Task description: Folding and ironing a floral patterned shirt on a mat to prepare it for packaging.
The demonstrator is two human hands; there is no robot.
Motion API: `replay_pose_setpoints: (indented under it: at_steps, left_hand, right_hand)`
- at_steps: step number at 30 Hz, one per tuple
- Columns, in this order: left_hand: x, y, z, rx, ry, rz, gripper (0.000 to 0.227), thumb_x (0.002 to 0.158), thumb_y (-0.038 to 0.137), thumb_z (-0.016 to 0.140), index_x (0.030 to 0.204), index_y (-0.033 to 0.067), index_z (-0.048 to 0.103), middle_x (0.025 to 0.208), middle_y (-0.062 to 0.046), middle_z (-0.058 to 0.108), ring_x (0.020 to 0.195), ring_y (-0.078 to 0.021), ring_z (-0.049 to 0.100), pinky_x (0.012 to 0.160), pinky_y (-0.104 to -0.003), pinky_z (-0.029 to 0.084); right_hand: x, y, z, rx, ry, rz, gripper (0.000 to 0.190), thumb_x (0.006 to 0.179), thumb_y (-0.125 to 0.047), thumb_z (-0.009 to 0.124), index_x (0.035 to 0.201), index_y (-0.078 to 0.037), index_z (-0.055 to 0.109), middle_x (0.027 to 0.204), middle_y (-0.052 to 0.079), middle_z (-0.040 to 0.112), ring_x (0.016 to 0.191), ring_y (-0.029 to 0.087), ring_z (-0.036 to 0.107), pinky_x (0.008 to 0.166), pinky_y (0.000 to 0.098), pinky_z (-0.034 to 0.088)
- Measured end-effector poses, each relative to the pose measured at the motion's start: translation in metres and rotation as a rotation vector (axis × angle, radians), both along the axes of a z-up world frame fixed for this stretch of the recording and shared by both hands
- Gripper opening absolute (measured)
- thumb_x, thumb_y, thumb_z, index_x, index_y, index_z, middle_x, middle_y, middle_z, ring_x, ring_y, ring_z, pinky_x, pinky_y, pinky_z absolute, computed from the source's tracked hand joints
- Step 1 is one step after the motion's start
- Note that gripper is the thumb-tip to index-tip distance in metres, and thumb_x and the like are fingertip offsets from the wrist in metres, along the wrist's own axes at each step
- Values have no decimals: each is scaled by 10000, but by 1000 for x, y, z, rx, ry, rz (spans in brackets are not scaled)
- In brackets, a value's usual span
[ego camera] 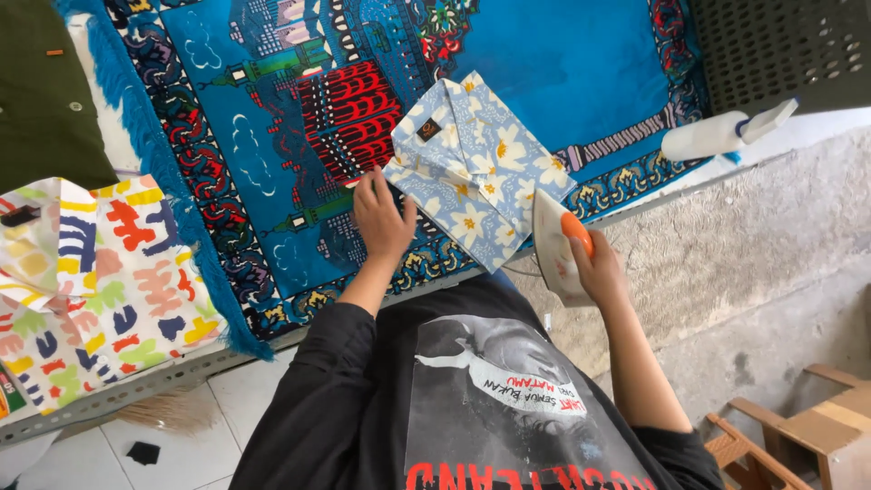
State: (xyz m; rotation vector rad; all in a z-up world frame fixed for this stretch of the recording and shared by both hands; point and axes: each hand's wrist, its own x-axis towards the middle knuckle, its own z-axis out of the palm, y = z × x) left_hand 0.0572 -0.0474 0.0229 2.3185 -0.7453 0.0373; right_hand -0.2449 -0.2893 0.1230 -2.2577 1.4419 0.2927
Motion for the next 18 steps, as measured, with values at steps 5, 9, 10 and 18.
replay_pose_setpoints:
  at_steps: [5, 9, 10, 18]
  left_hand:
    - [-33, -8, 6, 169, -17, -108, 658, 1089, 350, 493, 1582, -49, 318, 1666, -271, 162, 1535, -447, 76, 1230, -578, -17]
    - [-35, -11, 1, 285, 93, -101, 661, 1108, 407, 442, 1600, -12, 304, 1708, -197, 130, 1569, -351, 65, 1254, -526, -77]
    - [-36, -11, -5, 290, 103, -81, 661, 1108, 407, 442, 1600, -12, 304, 1708, -197, 130, 1569, -351, 65, 1254, -526, -77]
    - [-47, -16, -13, 372, 108, 9, 746, 1076, 496, 451, 1627, 35, 251, 1715, -162, 101, 1584, -291, 41, 1266, -492, -56]
  right_hand:
    - [109, -46, -31, -105, -69, 349, 467, 1042, -579, 512, 1179, -143, 607, 899, 262, 701, 949, 468, 704, 855, 573, 555]
    - [158, -63, -46, -335, -122, 618, 458, 1075, -557, 471, 1038, -104, 530, 738, 228, 664, 780, 447, 729, 746, 545, 588]
    - [170, -70, -50, -326, -121, 639, 458, 1075, -557, 471, 1038, -104, 530, 738, 228, 664, 780, 447, 729, 746, 545, 588]
    - [274, -128, -53, -311, -140, 729, 463, 1110, -553, 437, 1039, -100, 504, 795, 259, 691, 774, 466, 740, 640, 526, 610]
